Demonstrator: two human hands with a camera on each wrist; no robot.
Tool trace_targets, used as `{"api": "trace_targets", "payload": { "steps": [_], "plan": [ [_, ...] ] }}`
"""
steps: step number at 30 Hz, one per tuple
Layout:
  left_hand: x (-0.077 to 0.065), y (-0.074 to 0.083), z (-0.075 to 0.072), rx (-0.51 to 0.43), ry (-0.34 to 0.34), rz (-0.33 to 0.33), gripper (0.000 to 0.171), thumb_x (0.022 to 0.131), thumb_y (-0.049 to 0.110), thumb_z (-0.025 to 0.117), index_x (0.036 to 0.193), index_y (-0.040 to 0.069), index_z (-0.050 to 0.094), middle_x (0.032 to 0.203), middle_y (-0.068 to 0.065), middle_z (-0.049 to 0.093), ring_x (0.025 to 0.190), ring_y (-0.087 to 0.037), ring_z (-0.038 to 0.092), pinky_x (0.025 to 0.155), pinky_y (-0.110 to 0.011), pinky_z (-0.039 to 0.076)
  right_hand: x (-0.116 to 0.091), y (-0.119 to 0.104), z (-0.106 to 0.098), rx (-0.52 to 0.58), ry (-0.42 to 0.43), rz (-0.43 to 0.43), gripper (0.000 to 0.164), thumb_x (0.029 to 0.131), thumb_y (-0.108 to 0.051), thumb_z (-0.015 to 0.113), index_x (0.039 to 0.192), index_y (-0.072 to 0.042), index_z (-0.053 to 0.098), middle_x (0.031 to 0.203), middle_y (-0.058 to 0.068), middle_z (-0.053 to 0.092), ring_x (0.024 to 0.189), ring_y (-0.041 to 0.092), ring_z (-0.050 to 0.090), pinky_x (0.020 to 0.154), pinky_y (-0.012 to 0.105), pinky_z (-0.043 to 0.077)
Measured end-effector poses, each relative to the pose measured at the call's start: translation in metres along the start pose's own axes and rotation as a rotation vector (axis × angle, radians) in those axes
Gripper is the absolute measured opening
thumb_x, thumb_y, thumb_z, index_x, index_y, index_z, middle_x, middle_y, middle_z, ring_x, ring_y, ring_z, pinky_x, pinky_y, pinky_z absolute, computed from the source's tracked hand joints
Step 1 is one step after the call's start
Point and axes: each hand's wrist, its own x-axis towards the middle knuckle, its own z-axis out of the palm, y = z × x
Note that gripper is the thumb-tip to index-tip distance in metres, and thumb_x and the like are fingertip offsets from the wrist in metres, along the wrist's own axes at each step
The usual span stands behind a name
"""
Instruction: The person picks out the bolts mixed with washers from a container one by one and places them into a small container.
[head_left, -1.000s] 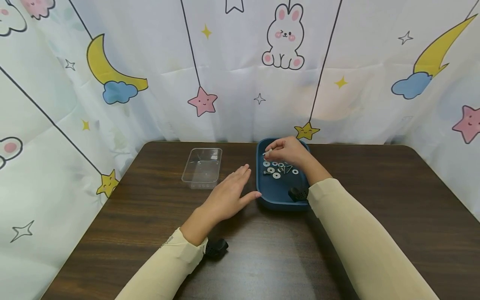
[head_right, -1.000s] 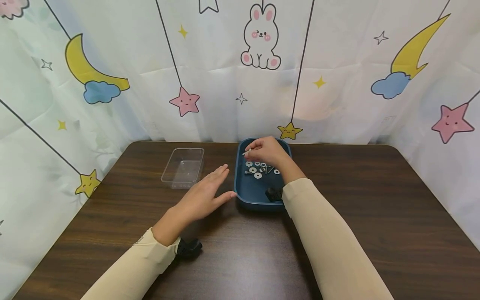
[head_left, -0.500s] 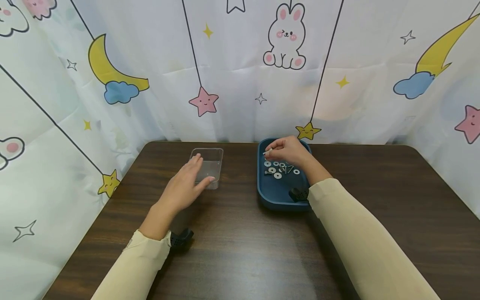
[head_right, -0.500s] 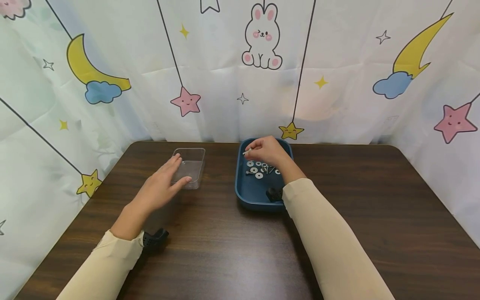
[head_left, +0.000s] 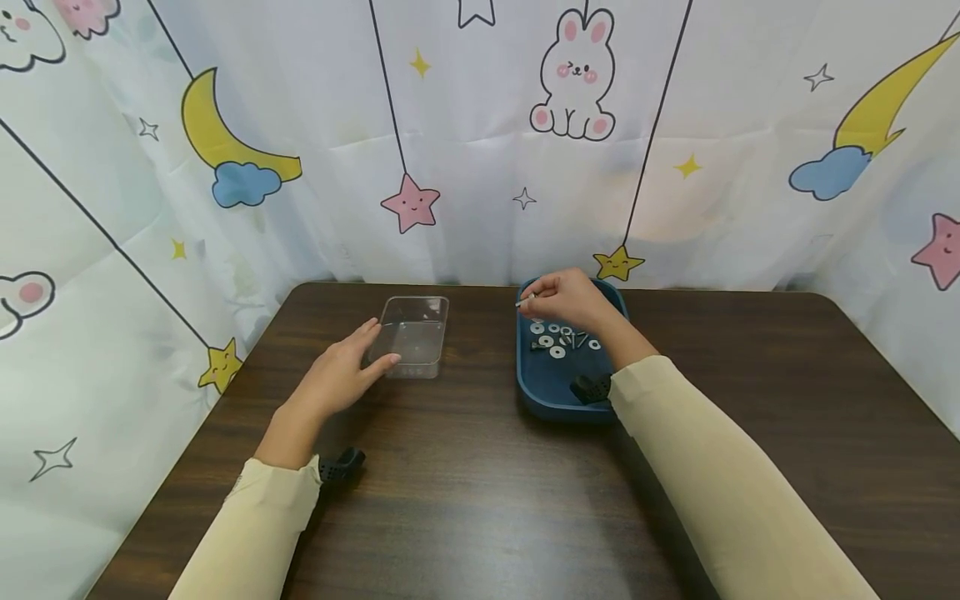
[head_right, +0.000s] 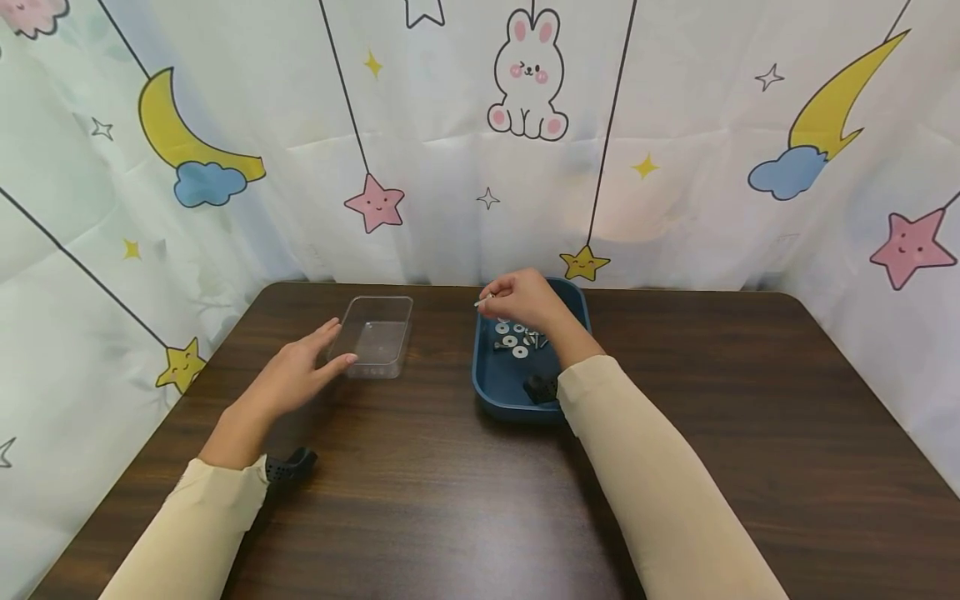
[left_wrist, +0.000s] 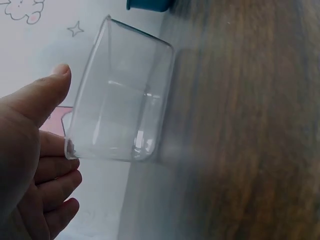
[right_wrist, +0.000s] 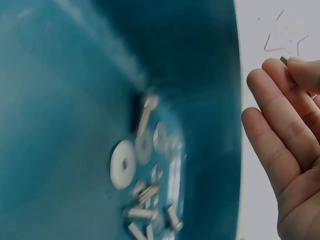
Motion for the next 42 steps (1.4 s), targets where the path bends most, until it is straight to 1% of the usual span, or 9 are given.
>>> {"api": "trace_targets", "payload": {
  "steps": [7,11,13,17,22,27,31,36,42],
  "plan": [
    [0.003,-0.003,0.004,-0.023,-0.019,-0.004,0.083,0.097,0.059,0.048,0.155,0.004,0.026,0.163,-0.015,0.022,0.146,-0.038,0.028,0.115,-0.058,0.028,0.001,-0.029,0.012,-0.016,0.005,-0.085,0.022,0.090,-0.028,0.072,0.105,-0.012,0.075,0.096,0.005,0.076,0.097,0.023,0.069,0.085,0.044,0.056],
    [0.003,-0.003,0.005,-0.034,-0.019,-0.005,0.082,0.097,0.058,0.049,0.155,0.004,0.026,0.163,-0.014,0.021,0.146,-0.039,0.027,0.115,-0.058,0.028,0.004,-0.045,0.023,-0.038,0.004,-0.122,0.021,0.091,-0.027,0.071,0.105,-0.013,0.075,0.096,0.002,0.076,0.096,0.019,0.069,0.085,0.041,0.055],
    [0.003,-0.004,0.005,-0.039,-0.018,-0.007,0.081,0.098,0.055,0.050,0.155,0.004,0.026,0.163,-0.014,0.021,0.146,-0.038,0.028,0.115,-0.058,0.028,0.005,-0.052,0.030,-0.031,0.001,-0.132,0.021,0.091,-0.026,0.072,0.105,-0.012,0.075,0.096,0.003,0.076,0.094,0.018,0.070,0.084,0.040,0.055],
    [0.002,-0.004,0.005,-0.051,-0.015,-0.016,0.080,0.098,0.052,0.053,0.156,0.004,0.025,0.163,-0.014,0.021,0.146,-0.039,0.028,0.114,-0.058,0.029,0.008,-0.068,0.046,-0.064,-0.004,-0.169,0.019,0.090,-0.025,0.072,0.104,-0.013,0.076,0.097,0.002,0.076,0.092,0.016,0.070,0.080,0.037,0.056],
    [0.002,-0.005,0.005,-0.051,0.000,-0.012,0.079,0.098,0.052,0.054,0.155,0.004,0.027,0.162,-0.015,0.024,0.145,-0.039,0.031,0.113,-0.058,0.031,0.012,-0.080,0.071,-0.138,-0.006,-0.233,0.015,0.090,-0.021,0.072,0.102,-0.013,0.076,0.095,-0.001,0.076,0.088,0.013,0.069,0.074,0.031,0.055],
    [0.001,-0.004,0.007,-0.035,0.009,0.004,0.078,0.098,0.050,0.055,0.154,0.004,0.029,0.161,-0.015,0.026,0.143,-0.039,0.035,0.111,-0.058,0.034,0.013,-0.086,0.096,-0.225,-0.024,-0.259,0.014,0.092,-0.019,0.070,0.102,-0.013,0.076,0.096,0.000,0.075,0.083,0.011,0.067,0.068,0.024,0.054],
    [0.000,0.000,0.009,-0.028,0.008,0.011,0.078,0.097,0.052,0.055,0.154,0.004,0.031,0.161,-0.014,0.027,0.141,-0.040,0.037,0.109,-0.058,0.036,0.012,-0.086,0.110,-0.265,-0.057,-0.266,0.015,0.092,-0.017,0.070,0.104,-0.012,0.076,0.097,0.002,0.075,0.083,0.012,0.068,0.070,0.023,0.055],
    [0.000,0.007,0.011,-0.020,0.008,0.037,0.077,0.096,0.051,0.057,0.152,0.003,0.034,0.160,-0.014,0.029,0.140,-0.039,0.039,0.108,-0.058,0.038,0.010,-0.082,0.120,-0.325,-0.080,-0.275,0.017,0.093,-0.015,0.068,0.107,-0.009,0.075,0.100,0.002,0.075,0.089,0.013,0.069,0.078,0.025,0.056],
    [-0.001,0.011,0.012,0.006,0.024,0.043,0.076,0.095,0.051,0.059,0.150,0.003,0.038,0.158,-0.014,0.033,0.138,-0.038,0.042,0.107,-0.056,0.039,0.007,-0.082,0.126,-0.422,-0.089,-0.289,0.022,0.095,-0.014,0.065,0.114,-0.008,0.073,0.106,0.004,0.073,0.083,0.012,0.066,0.077,0.026,0.056]
  ]
}}
